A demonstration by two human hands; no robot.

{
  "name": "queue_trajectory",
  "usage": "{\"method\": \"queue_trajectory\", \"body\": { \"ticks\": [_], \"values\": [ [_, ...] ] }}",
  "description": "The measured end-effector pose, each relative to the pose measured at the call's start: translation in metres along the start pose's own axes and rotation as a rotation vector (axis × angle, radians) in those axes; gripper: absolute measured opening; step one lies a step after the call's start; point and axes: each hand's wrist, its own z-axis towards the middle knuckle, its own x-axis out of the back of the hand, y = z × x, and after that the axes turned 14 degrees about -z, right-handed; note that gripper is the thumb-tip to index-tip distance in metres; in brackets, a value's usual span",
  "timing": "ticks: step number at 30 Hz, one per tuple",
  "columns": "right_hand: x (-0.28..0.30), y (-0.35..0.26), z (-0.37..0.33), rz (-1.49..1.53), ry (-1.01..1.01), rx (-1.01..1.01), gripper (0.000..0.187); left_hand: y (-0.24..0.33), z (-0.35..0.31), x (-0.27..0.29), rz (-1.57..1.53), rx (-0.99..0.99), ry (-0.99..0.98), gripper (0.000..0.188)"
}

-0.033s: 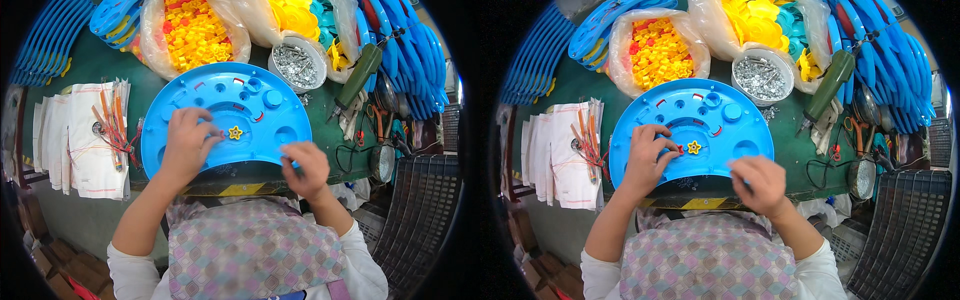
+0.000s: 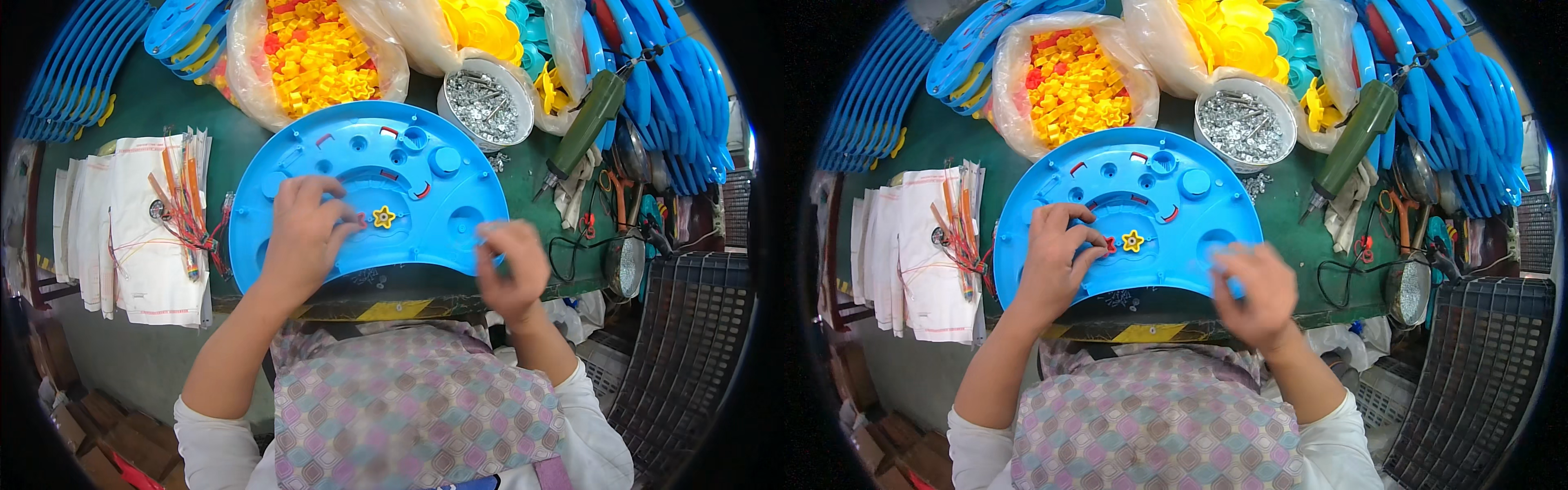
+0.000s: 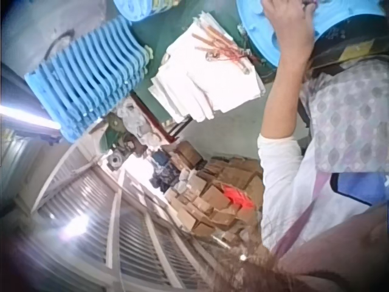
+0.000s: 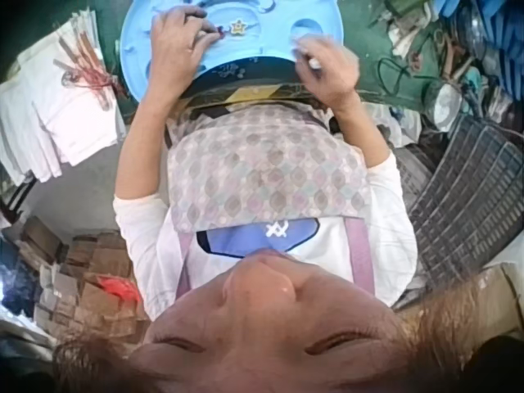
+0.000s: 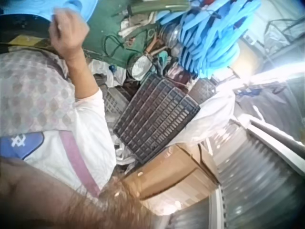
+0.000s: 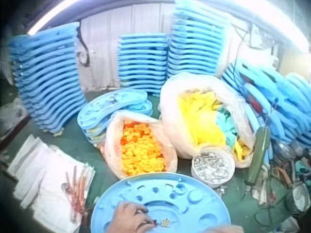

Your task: The person assembles blue plastic trays by attaching small colorful plastic pieces and wires using a green power drill. They repeatedly pick up trays, position components, and drill them into place, then stack the finished trays.

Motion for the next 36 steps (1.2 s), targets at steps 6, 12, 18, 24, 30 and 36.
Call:
{"method": "queue_trajectory", "body": {
  "ticks": [6, 12, 18, 24, 30, 36],
  "values": [
    [0.002, 0.099, 0.016, -0.178, 0.413, -0.613, 0.053, 0.005, 0.004, 0.0, 0.062, 0.086, -0.051, 0.01],
    [-0.003, 0.155, 0.034, 0.163, 0.309, -0.84, 0.052, 0.014, 0.015, 0.007, 0.085, 0.082, -0.143, 0.01],
    [0.018, 0.131, 0.056, 0.318, 0.145, -0.748, 0.047, 0.017, 0.019, 0.006, 0.075, 0.165, -0.119, 0.012],
    [0.023, 0.011, 0.075, 1.657, 0.156, -0.486, 0.075, 0.016, 0.02, 0.006, 0.087, 0.205, -0.166, 0.013],
    [-0.025, -0.042, 0.043, 1.679, -0.217, -0.391, 0.101, 0.02, 0.014, 0.002, 0.096, 0.119, 0.015, 0.015],
    [-0.039, -0.057, 0.023, 1.534, -0.242, -0.422, 0.104, 0.043, -0.029, 0.012, -0.247, 0.139, 0.037, 0.02]
  ]
}}
